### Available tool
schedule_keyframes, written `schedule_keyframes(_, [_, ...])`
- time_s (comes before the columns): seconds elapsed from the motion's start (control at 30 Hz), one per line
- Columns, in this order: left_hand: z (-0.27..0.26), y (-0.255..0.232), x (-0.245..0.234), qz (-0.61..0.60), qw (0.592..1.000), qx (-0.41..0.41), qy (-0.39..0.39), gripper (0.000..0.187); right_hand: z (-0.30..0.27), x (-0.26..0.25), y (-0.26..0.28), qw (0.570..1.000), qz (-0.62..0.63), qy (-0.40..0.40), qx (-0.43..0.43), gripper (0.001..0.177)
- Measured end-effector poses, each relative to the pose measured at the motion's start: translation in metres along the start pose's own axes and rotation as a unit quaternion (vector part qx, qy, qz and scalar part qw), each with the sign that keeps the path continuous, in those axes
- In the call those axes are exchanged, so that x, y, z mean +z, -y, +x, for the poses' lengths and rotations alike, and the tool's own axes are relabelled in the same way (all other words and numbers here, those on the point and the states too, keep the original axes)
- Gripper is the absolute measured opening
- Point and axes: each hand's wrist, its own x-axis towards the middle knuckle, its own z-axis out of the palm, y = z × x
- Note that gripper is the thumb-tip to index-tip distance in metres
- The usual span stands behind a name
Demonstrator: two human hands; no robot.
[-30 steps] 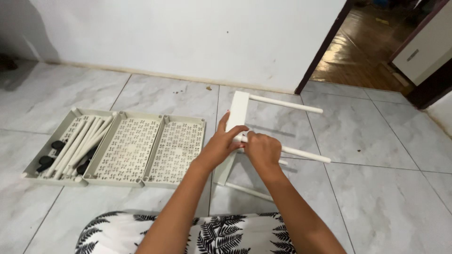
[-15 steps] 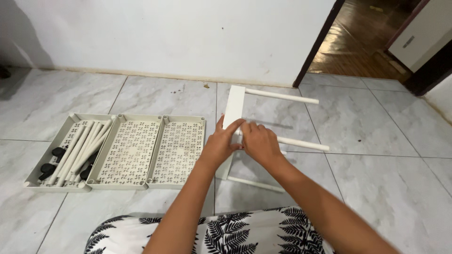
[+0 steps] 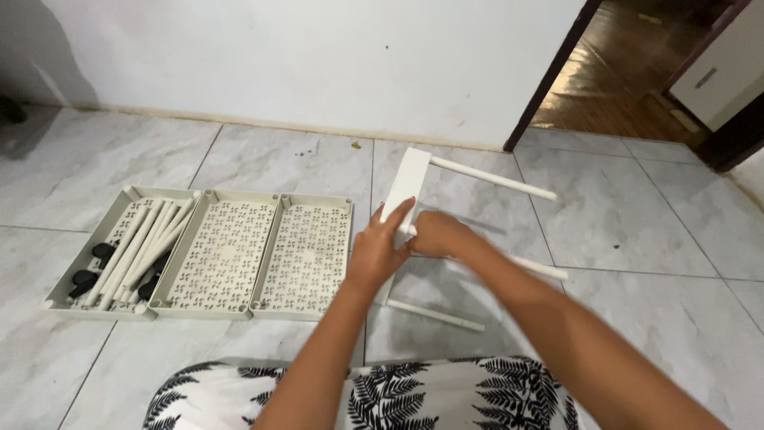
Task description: The person assembles a white plastic storage unit by inserting rods into perforated panels and connecting them into a frame. They repeatedly adjust the frame and insert additional rods to secure the structure.
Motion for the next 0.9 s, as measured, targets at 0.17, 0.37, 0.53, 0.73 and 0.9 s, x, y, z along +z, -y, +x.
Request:
schedule_keyframes(0.17, [-0.001, 0.004, -0.007, -0.011, 1.0, 0.002, 0.028, 0.097, 0.01, -0.024, -0.006, 0.933, 0.245, 0.251, 0.081, 0.031])
schedule_keyframes(0.37, [0.011, 0.003, -0.004, -0.003, 0.998, -0.021, 0.058, 0.098, -0.074, 0.02, 0.028, 0.882, -0.091, -0.46, -0.047, 0.026])
schedule_keyframes(0.53, [0.015, 0.001, 0.001, 0.01, 0.998, -0.026, 0.054, 0.097, -0.092, 0.004, 0.014, 0.941, -0.122, -0.314, 0.033, 0.037])
schedule_keyframes(0.73, [0.014, 0.006, -0.01, 0.026, 0.993, -0.045, 0.101, 0.095, -0.062, 0.004, -0.012, 0.987, -0.028, -0.155, -0.027, 0.057])
schedule_keyframes(0.9, [0.008, 0.007, -0.012, -0.023, 0.997, -0.008, 0.075, 0.098, -0.037, -0.025, -0.055, 0.932, 0.302, 0.199, 0.018, 0.056])
